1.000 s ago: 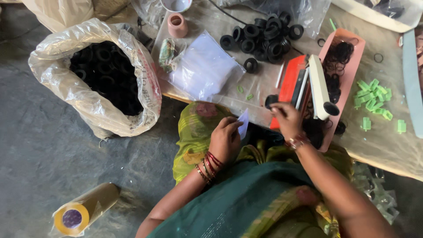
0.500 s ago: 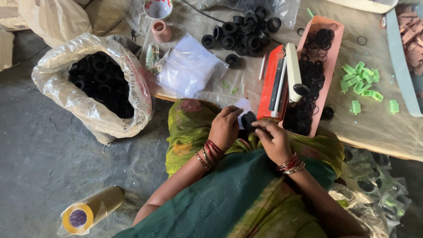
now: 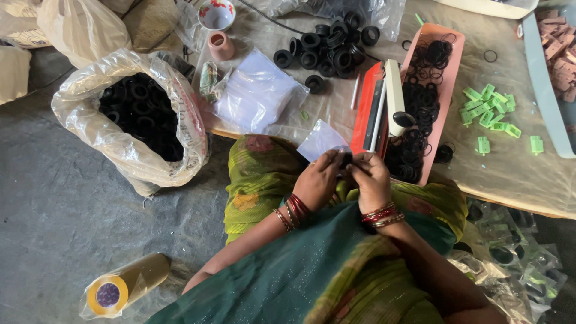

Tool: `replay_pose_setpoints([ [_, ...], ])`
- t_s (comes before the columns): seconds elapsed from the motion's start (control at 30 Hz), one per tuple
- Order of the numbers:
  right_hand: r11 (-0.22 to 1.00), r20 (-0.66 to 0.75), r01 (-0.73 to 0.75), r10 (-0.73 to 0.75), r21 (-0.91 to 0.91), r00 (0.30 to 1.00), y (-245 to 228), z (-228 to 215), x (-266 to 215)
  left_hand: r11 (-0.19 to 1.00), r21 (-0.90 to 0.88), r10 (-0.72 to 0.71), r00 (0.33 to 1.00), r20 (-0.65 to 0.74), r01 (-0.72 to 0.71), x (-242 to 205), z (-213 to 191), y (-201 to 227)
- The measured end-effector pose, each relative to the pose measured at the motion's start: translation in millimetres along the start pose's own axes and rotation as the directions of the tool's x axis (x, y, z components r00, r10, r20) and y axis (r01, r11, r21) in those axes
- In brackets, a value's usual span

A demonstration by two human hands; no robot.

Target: The person sits on the floor and packs black hair ties and green plastic clips into small clear plastic bags. She repeatedly picks up items from trays and a sack, places them into bags, and sets the filled bags aside.

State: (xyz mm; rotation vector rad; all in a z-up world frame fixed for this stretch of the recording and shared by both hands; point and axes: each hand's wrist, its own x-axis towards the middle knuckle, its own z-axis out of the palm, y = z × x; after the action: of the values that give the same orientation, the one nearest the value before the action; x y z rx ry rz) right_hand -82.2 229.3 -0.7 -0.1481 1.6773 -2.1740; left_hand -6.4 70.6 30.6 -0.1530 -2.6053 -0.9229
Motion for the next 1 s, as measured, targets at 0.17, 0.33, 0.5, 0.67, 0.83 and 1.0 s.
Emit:
replay_pose_setpoints([
  [0.17,0.981,0.018,-0.028,0.032,-0.190,0.999,14.1,-5.9,10.2,0.998,0.023,0.057,0.997,-0.057,-0.056,-1.9,2.0,-0.2],
  [0.33,0.825,-0.011,0.043,-0.059,-0.564,0.998,30.0,-10.2,12.5,0.974,-0.208,-0.118,0.983,-0.138,0.088,-6.4,6.5,1.6],
  [0.5,0.838,0.038,0.111,-0.107,-0.534,0.994,29.6,-10.0,17.6,0.968,-0.226,-0.146,0.976,-0.163,0.107,-3.5,1.6,2.2],
  [0.67,0.885,0.049,0.147,-0.140,-0.442,0.989,20.4,-2.2,15.2,0.951,-0.236,-0.220,0.973,-0.069,0.198,-2.4,-0.4,-1.3],
  [0.83,0.853,0.145,0.214,-0.164,-0.475,0.976,18.7,-19.7,9.1,0.948,-0.210,-0.255,0.966,-0.048,0.240,-2.9,8.0,-12.7],
  [1.0,0.520,0.069,0.155,-0.181,-0.840,0.981,19.8,-91.0,37.7,0.948,-0.203,-0.265,0.961,-0.081,0.245,-7.2,8.6,-20.0],
])
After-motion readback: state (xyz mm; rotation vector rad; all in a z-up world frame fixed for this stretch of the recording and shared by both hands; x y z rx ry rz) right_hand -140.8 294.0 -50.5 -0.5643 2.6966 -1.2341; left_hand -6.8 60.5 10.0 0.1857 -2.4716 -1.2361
